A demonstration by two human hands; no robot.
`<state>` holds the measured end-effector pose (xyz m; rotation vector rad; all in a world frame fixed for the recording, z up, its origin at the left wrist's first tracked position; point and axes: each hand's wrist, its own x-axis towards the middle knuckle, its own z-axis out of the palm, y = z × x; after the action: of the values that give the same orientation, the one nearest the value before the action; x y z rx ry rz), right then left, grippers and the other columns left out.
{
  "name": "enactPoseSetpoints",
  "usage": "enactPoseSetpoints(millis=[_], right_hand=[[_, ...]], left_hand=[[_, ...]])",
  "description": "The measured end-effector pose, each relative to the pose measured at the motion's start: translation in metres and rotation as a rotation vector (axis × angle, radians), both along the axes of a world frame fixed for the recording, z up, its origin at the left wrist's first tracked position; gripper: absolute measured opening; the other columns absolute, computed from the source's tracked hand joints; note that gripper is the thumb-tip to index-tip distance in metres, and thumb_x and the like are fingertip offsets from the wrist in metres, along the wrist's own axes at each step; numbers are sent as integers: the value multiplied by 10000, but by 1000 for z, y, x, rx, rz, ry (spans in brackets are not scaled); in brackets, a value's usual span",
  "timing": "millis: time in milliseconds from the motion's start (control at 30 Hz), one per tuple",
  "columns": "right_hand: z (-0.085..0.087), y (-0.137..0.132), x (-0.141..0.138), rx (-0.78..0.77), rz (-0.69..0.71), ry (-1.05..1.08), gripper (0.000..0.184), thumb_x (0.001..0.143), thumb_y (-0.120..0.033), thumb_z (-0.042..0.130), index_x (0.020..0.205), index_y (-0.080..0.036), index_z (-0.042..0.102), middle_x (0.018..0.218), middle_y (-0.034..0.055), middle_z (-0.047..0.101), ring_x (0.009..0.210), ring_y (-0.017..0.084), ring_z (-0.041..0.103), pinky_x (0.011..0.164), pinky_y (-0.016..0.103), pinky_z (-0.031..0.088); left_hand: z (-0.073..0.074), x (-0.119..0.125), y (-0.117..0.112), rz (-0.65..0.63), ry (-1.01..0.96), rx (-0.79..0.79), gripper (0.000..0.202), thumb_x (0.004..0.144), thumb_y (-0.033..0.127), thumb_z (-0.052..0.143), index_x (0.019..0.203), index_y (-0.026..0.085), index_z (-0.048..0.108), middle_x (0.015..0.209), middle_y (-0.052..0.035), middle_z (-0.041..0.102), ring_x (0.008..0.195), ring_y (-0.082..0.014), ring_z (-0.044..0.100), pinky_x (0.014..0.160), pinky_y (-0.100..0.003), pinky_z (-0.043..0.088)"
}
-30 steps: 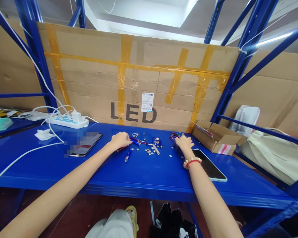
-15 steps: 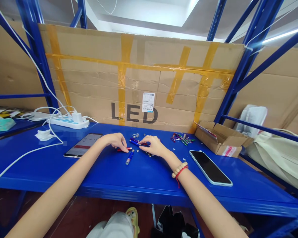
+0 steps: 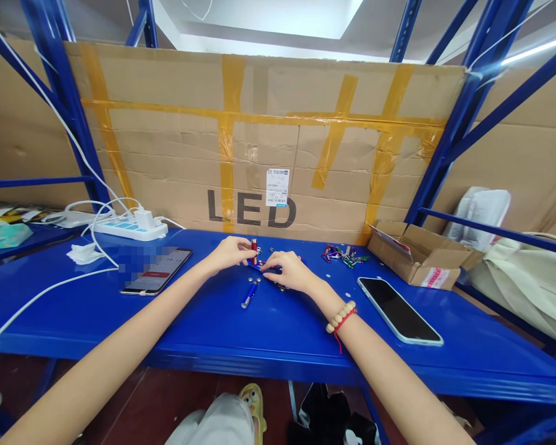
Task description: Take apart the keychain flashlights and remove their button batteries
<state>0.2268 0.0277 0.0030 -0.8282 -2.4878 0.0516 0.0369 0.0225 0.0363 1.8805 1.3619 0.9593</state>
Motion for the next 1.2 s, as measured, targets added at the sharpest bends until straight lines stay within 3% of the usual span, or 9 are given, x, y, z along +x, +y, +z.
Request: enactPoseSetpoints(millis=[200, 400, 600, 767, 933, 1067, 1200], right_hand=[[-2, 2, 2, -9, 28, 18, 155, 799, -259, 614, 904, -198, 710, 882, 56, 680, 826, 163, 624, 786, 284, 465], [-7, 5, 1, -20, 99, 32, 184, 810, -315, 603, 913, -211, 714, 941, 62, 673, 881, 164, 614, 822, 287, 456], [-8, 3, -1, -42, 62, -11, 197, 787, -360, 623, 895, -228, 722, 940, 54, 665, 876, 170, 606, 823, 297, 455], [-11, 4, -4, -55, 95, 35, 225, 804, -386, 594, 900, -225, 719, 967, 62, 639, 911, 170, 589, 856, 308, 455], [-8, 4, -3, -61, 69, 89, 147, 761, -324, 653, 806, -196, 707, 894, 56, 636, 875, 161, 598, 826, 292, 467], [-5, 4, 2, -64, -87, 85, 94, 755, -278, 652, 774, -196, 692, 809, 29, 676, 767, 152, 620, 717, 269, 486], [0, 1, 2, 60, -251, 237, 159, 806, -332, 586, 830, -222, 697, 820, 26, 704, 731, 158, 635, 673, 272, 490]], left_hand=[[-1, 9, -6, -36, -352, -207, 163, 706, 245, 632, 831, 142, 620, 768, -50, 699, 533, -99, 609, 494, -184, 397], [-7, 15, -5, -25, -535, -362, 230, 716, 349, 665, 764, 137, 587, 699, -32, 672, 491, -84, 588, 519, -198, 411], [-7, 15, -3, -20, -692, -447, 151, 763, 250, 626, 853, 129, 607, 778, -43, 676, 538, -85, 590, 526, -201, 420], [-7, 16, -2, 29, -763, -407, 314, 703, 88, 658, 1009, 134, 608, 743, -29, 668, 555, -76, 577, 610, -212, 439], [-9, 16, -1, -4, -721, -358, 300, 673, 30, 636, 952, 136, 673, 754, -26, 675, 640, -81, 601, 723, -228, 434], [-12, 14, 0, 40, -641, -267, 269, 593, 38, 681, 832, 160, 702, 830, -27, 696, 773, -119, 618, 824, -273, 431], [-17, 13, 3, 42, -583, -120, 233, 508, -26, 669, 670, 140, 691, 695, -17, 677, 727, -133, 608, 808, -293, 457]])
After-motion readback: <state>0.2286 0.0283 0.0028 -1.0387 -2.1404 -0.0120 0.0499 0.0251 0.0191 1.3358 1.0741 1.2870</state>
